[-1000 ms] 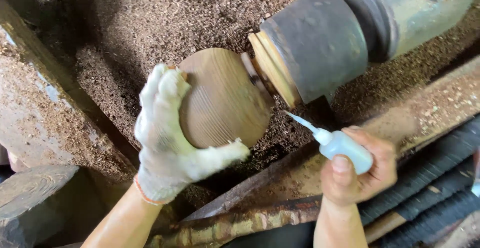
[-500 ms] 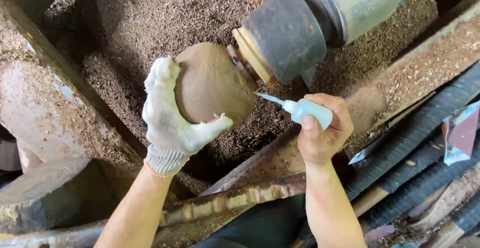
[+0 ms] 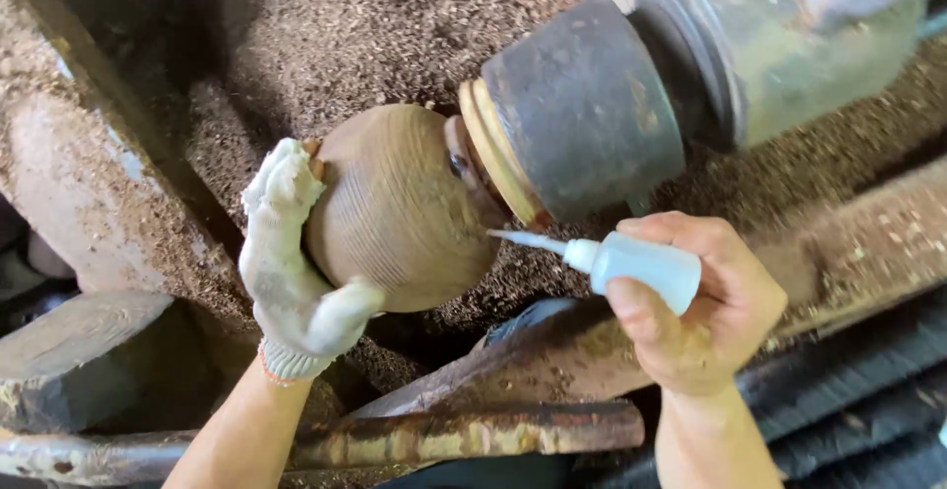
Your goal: The person applies liquid from a squeeze bottle onto a spinning wooden ball mounted on a lathe, rubs sawdust over the wet surface, then uses a chisel against the tool rest to shape the spinning workpiece into a vase-like form with a narrow neck.
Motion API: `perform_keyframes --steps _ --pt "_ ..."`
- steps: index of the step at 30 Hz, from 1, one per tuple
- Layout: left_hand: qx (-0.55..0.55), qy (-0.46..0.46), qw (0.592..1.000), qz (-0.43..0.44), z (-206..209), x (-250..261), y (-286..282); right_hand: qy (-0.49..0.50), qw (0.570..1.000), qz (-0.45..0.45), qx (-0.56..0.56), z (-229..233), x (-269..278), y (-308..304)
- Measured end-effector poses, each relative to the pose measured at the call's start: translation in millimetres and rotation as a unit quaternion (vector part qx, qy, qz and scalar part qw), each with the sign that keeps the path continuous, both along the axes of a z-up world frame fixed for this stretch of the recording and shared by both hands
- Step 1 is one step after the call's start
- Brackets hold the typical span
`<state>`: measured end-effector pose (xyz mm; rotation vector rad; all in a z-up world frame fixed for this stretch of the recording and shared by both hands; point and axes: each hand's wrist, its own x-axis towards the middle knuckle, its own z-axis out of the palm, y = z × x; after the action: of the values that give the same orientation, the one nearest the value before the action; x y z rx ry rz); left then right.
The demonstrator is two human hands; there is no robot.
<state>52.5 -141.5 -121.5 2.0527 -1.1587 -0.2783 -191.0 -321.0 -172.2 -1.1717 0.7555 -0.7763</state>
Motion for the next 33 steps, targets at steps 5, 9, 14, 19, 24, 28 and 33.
perform_keyframes --steps 5,9,14,19,24,28,33 --pt "-0.072 0.105 0.991 0.048 -8 -5 2 0.033 0.990 0.090 -0.108 21 28 -30" --pt "-0.039 0.117 0.981 0.147 -7 -13 -11 0.065 0.975 0.118 -0.178 27 41 -36" --pt "-0.142 0.338 0.910 0.195 -53 1 41 0.054 0.968 0.123 -0.213 16 29 -31" --pt "-0.172 0.241 0.943 0.152 -17 -8 10 0.024 0.974 0.110 -0.198 12 34 -34" --pt "-0.252 0.439 0.851 0.138 -24 -6 33 0.029 0.961 0.116 -0.248 15 40 -36" --pt "-0.129 0.238 0.946 0.178 -12 -10 8 0.025 0.965 0.119 -0.232 16 27 -31" --pt "-0.040 0.046 0.994 0.096 -7 -5 -8 0.039 0.971 0.099 -0.212 13 35 -32"
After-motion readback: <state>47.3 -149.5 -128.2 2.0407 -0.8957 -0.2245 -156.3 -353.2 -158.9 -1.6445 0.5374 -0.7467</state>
